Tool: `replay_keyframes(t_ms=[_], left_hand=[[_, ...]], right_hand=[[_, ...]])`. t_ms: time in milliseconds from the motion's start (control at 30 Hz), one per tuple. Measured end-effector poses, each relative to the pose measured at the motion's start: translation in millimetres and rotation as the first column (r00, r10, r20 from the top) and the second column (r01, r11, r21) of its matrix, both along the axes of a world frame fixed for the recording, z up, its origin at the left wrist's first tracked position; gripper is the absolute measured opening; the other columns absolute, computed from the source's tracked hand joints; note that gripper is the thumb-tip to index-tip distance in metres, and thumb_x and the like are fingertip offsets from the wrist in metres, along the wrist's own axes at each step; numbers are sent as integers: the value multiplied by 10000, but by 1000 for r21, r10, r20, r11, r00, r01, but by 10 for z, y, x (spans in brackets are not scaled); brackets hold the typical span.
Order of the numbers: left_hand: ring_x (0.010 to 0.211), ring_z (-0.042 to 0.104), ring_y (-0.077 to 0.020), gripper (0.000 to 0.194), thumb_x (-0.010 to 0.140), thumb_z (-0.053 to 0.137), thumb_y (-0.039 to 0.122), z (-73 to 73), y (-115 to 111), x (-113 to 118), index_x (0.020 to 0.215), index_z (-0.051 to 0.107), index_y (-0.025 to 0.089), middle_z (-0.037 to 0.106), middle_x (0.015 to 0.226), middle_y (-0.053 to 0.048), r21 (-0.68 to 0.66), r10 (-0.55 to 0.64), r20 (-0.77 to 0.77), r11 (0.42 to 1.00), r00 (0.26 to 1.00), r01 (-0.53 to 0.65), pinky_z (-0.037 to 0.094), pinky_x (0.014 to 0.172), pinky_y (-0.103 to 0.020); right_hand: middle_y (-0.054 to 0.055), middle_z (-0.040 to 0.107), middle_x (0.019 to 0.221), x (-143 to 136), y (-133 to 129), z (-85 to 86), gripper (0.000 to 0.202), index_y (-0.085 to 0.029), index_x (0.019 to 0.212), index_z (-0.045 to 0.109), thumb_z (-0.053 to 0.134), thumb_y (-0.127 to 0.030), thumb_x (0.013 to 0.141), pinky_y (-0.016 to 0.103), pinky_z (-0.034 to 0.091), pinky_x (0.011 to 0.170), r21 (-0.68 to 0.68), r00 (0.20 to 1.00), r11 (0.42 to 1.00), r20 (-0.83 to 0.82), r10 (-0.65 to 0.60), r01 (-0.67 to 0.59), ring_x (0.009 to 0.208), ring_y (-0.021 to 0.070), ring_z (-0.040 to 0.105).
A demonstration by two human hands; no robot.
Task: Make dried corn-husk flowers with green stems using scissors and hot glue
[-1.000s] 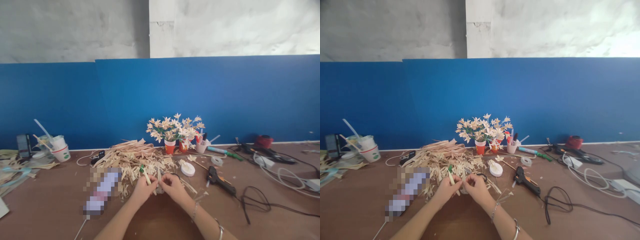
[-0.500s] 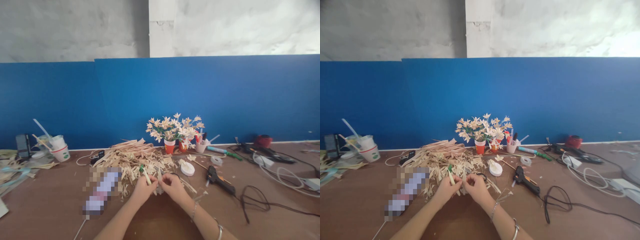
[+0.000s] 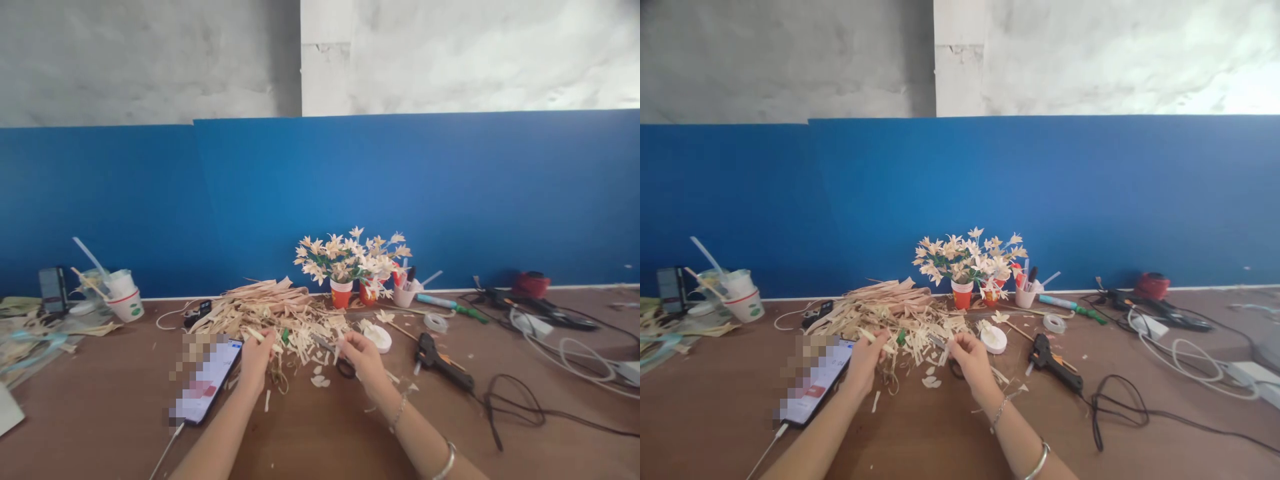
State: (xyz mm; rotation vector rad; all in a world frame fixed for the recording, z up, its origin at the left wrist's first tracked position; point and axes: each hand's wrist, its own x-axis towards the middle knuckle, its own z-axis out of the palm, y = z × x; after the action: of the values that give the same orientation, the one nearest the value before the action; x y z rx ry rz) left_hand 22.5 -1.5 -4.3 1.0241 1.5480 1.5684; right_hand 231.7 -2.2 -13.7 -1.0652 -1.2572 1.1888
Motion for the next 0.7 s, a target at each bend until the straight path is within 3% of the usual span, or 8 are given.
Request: replay_keyframes(t_ms=[100,167,267,333,400,500,600,700], left_hand=[[537,536,-146,247,650,574,383,27,9,-93,743,603,156,567,552,9,39,43,-63,998,997,-41,403,510,-237],[765,583,-196,194,673,561,351,28,12,-127,714,626,173,645,775,-45,110,79,-227,992,971,-55,438,699,-300],[964,531,-255,123,673,567,292,27,15,-144,641,641,199,630,989,-67,234,187,-519,970,834,-71,360,878,-406],[978,506,-275,84,663,587,257,42,-10,-113,630,648,208,618,1004,-74,306,253,-654,950,713,-56,337,889,-438],[970,496,-266,91,690,572,229,71,-72,-35,643,647,212,615,970,-72,369,267,-730,929,629,35,343,877,-429],[935,495,-237,99,712,552,186,106,-204,151,671,638,215,607,908,-55,367,161,-796,895,584,254,357,855,-405],[898,502,-213,99,690,559,134,102,-311,321,668,621,209,603,874,-41,277,-37,-810,856,585,437,382,815,-368],[868,511,-197,112,696,545,113,74,-352,403,649,598,199,605,819,-34,226,-176,-762,831,624,509,395,800,-348]], right_hand=[[-3,552,532,60,52,-62,253,-168,647,533,547,-411,718,236,382,492,116,966,988,224,-129,105,484,125,496],[44,618,662,89,64,-113,187,-162,742,591,520,-335,736,286,432,601,235,873,960,424,-240,150,609,177,566],[122,605,993,107,53,-163,303,-152,1007,581,491,-207,722,338,438,756,430,699,891,592,-401,146,867,238,577],[145,523,1147,88,18,-143,390,-148,1111,526,470,-170,726,345,435,798,515,661,850,599,-451,113,975,247,538],[131,511,1156,40,-42,-76,351,-163,1097,533,463,-181,754,327,452,774,539,707,840,573,-415,56,929,223,551],[81,593,939,-68,-154,51,222,-182,973,598,506,-242,781,280,469,661,492,835,869,499,-234,-50,689,157,559],[56,613,816,-159,-226,119,178,-190,897,647,551,-279,776,263,458,629,449,918,888,385,-95,-96,666,149,543],[51,610,740,-187,-234,120,176,-184,755,681,546,-292,786,261,444,648,427,948,899,314,-47,-97,704,158,547]])
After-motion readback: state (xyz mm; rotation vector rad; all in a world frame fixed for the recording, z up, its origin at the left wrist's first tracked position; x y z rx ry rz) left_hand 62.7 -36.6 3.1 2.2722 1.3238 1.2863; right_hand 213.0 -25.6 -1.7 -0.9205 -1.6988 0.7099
